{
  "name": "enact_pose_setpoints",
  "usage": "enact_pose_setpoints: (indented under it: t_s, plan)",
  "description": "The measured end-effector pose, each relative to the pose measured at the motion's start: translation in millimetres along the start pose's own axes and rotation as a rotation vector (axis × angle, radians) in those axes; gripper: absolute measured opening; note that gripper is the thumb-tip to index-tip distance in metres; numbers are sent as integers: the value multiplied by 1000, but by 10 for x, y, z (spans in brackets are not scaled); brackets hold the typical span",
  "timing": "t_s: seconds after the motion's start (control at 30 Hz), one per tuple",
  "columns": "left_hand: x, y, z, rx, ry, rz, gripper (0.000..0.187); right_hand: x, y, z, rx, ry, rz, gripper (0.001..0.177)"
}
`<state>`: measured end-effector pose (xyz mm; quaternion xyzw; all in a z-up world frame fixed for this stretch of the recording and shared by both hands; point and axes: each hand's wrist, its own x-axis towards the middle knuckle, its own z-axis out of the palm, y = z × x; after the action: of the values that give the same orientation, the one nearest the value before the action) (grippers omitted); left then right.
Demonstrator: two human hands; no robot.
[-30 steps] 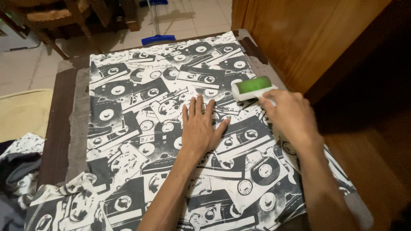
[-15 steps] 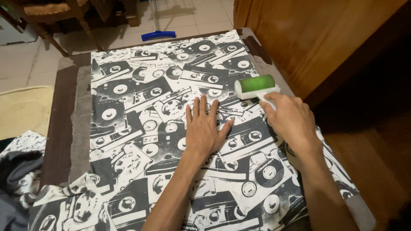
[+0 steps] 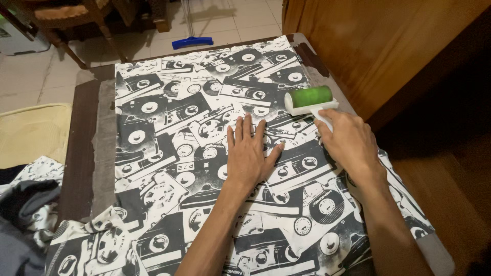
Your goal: The person uses a lint roller to remove lint from a patterned t-shirt laid flat on a table. They roll the tool across the entire surface of the shirt, then fold the shirt in half and smooth it out.
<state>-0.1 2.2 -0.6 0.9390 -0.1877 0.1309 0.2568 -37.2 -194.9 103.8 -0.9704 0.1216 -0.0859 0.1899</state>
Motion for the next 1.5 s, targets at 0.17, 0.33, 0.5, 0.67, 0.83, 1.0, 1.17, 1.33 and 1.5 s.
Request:
enact_pose_setpoints:
  t_s: [0.17, 0.33, 0.5, 0.67, 0.83, 1.0, 1.17, 1.33, 1.5]
  plan:
    - [-2, 23, -23, -51, 78, 17, 73, 131, 54, 250, 42, 122, -165, 39]
    - [-14, 115, -173, -119, 244, 118, 48, 179, 84, 427, 264, 227, -115, 36]
    - [17, 341, -399, -260, 219, 82, 37, 62, -63, 520, 547, 224, -30, 38]
    - [26, 459, -404, -707, 47, -179, 42, -103, -246, 670, 735, 154, -174, 34]
    - [48, 331, -221, -904, 20, -394, 42, -233, -367, 752, 771, 56, -170, 39]
    - [36, 138, -144, -989, -66, -472, 30, -127, -307, 806, 517, -105, -92, 45]
    - [74, -7, -111, -1247, -171, -508, 33, 49, -77, 747, 405, 103, -260, 45]
    - [34, -44, -217, -947, -111, -461, 39, 128, 72, 863, 128, 295, -381, 36]
    - [5, 98, -458, -484, -28, -350, 52, 151, 104, 943, 88, 244, -359, 38]
